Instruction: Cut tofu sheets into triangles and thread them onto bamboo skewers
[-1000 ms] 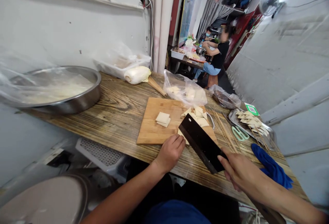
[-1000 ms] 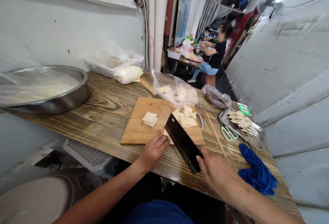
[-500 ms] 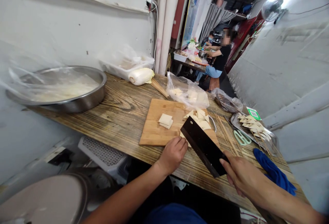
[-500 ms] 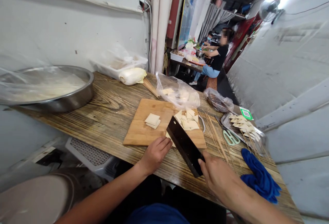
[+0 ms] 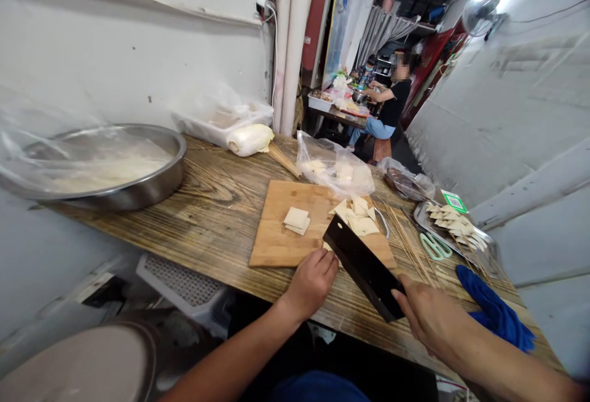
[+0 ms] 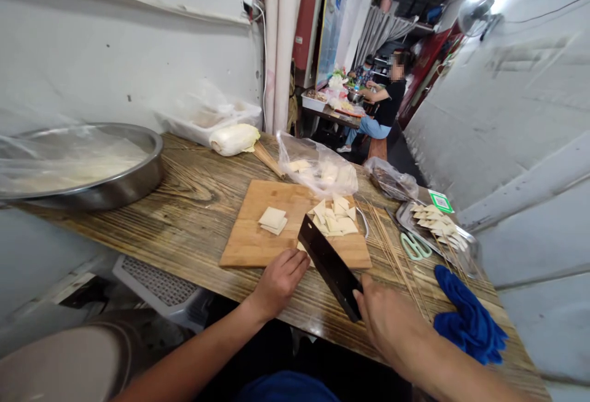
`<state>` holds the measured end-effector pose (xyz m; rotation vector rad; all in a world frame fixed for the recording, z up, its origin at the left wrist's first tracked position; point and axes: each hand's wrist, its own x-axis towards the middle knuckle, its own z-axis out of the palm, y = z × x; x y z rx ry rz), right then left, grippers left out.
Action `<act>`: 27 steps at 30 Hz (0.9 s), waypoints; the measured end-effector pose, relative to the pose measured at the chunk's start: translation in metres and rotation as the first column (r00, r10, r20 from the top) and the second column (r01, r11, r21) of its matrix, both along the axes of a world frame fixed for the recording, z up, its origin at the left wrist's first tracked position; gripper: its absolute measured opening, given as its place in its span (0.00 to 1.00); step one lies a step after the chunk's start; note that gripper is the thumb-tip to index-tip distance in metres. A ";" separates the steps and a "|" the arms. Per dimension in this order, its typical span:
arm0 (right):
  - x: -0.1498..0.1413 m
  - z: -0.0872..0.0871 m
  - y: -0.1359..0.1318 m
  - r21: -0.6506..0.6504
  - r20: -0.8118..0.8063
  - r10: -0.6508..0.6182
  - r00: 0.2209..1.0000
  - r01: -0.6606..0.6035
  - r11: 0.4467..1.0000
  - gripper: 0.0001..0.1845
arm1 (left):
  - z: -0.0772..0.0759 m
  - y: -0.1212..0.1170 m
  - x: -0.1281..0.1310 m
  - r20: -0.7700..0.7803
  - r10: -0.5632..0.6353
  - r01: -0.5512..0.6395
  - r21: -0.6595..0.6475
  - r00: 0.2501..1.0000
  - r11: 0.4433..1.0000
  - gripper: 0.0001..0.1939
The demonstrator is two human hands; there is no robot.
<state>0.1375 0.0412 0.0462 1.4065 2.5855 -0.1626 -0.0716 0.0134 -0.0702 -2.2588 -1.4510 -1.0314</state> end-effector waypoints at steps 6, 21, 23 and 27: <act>-0.001 -0.008 -0.002 -0.048 -0.020 0.015 1.000 -0.016 0.999 0.11 | 0.001 -0.001 0.000 0.013 0.017 -0.017 0.016 1.000 1.000 0.15; 0.019 0.024 0.064 -0.190 -0.556 -0.157 0.816 0.060 0.980 0.16 | 0.005 -0.006 0.003 -0.110 0.098 -0.105 -0.063 0.989 0.992 0.17; 0.024 0.017 0.065 -0.322 -0.667 -0.276 0.692 0.066 0.944 0.16 | 0.007 0.000 0.000 -0.181 0.100 -0.117 -0.082 0.978 0.990 0.17; 0.032 -0.011 0.064 -0.469 -0.797 -0.438 0.416 0.031 0.883 0.18 | 0.016 0.027 -0.004 -0.294 0.064 -0.108 -0.136 0.954 0.985 0.14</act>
